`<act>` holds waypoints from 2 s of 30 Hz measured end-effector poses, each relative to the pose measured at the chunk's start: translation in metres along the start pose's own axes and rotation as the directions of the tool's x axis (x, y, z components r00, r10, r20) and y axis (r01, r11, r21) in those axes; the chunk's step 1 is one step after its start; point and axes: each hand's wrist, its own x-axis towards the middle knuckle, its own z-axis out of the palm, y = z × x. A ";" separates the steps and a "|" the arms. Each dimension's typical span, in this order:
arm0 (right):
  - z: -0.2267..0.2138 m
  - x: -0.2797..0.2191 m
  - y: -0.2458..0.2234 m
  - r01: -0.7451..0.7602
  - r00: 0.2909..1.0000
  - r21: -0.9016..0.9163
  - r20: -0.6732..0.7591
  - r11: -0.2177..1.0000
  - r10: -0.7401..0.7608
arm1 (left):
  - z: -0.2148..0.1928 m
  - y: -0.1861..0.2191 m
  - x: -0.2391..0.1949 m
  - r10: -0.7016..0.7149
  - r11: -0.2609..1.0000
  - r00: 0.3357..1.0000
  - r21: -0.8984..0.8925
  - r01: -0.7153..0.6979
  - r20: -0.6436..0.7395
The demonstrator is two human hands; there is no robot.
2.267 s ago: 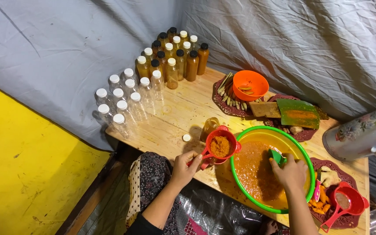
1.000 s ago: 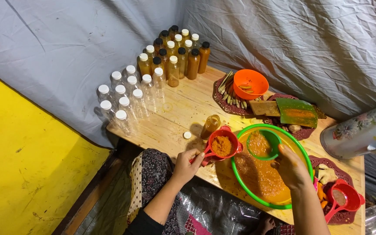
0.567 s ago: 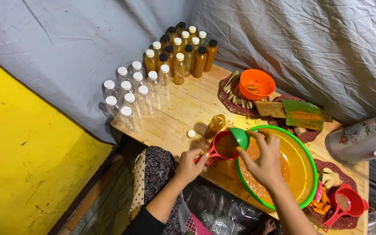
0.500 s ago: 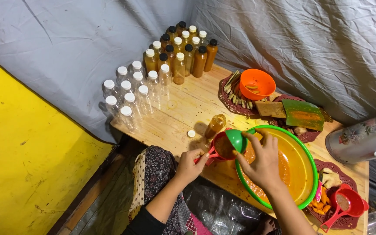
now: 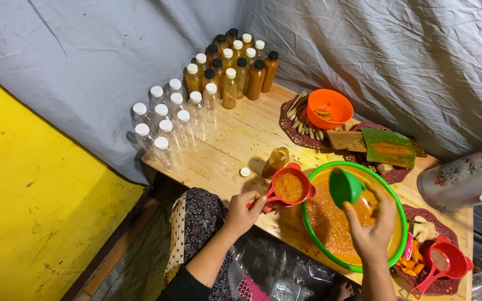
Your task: The person stirs a reddish-orange spice mixture in a green bowl using a red scoop. They then transfer the mixture into a red measuring cup and use a green scoop to add more spice from a small container into the cup.
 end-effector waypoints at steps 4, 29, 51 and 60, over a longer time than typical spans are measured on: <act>-0.010 -0.039 0.036 -0.149 0.988 -0.043 -0.048 0.988 0.147 | 0.002 -0.007 0.001 -0.009 1.000 1.000 0.000 0.009 0.018; 0.008 -0.104 0.066 -0.181 0.968 -0.560 -0.248 0.808 0.045 | 0.012 -0.017 0.004 -0.017 0.999 1.000 0.036 0.018 -0.009; 0.008 -0.104 0.063 -0.179 0.969 -0.559 -0.245 0.810 0.045 | 0.012 -0.014 0.003 0.013 1.000 1.000 0.016 -0.013 -0.017; 0.008 -0.104 0.071 -0.178 0.974 -0.586 -0.220 0.790 0.056 | 0.011 -0.009 0.003 -0.039 0.999 0.999 0.001 0.039 -0.006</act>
